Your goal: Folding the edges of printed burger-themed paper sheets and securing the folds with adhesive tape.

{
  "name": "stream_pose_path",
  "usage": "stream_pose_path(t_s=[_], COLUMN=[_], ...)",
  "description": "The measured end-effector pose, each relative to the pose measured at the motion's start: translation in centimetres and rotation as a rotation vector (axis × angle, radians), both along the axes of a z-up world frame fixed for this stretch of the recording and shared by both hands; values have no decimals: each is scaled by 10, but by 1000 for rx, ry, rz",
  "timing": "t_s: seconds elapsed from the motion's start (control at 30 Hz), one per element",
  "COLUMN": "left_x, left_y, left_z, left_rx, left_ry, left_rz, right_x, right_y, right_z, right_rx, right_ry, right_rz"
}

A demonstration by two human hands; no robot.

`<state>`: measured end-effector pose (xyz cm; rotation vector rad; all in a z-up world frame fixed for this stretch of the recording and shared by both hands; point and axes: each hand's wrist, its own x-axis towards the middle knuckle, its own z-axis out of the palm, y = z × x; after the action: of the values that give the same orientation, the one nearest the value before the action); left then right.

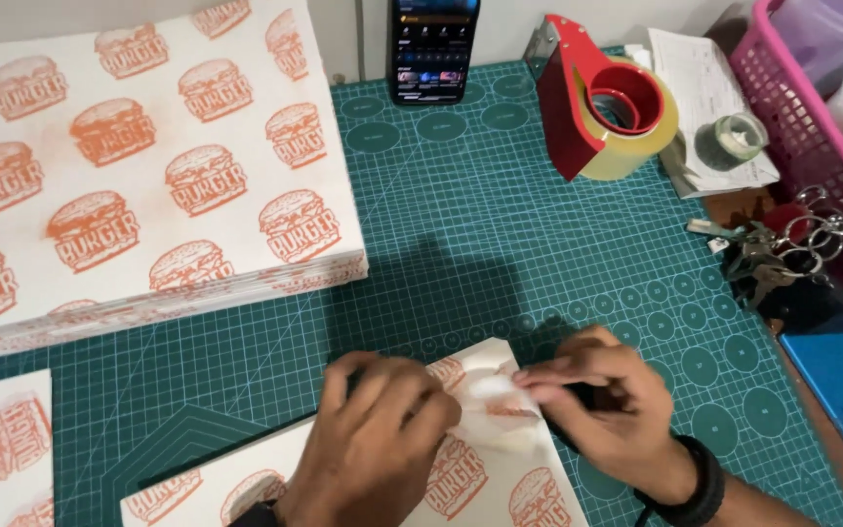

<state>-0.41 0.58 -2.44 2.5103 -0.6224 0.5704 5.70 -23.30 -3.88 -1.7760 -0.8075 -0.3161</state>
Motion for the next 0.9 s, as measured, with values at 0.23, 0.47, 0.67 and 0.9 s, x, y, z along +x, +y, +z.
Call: stream_pose_path(t_s=[0.23, 0.47, 0.67, 0.9], left_x=[4, 1, 1, -2], left_y=[0, 3, -1, 1], left_z=[9, 11, 15, 9], left_rx=[41, 38, 60, 21], left_ry=[-129, -19, -75, 56], left_rz=[1, -61, -13, -30], right_x=[7, 1, 5, 2], right_y=[6, 2, 5, 4], right_z=[7, 4, 10, 8], right_rx=[-215, -18, -263, -73], right_ry=[97, -36, 65, -47], right_rz=[-81, -11, -80, -8])
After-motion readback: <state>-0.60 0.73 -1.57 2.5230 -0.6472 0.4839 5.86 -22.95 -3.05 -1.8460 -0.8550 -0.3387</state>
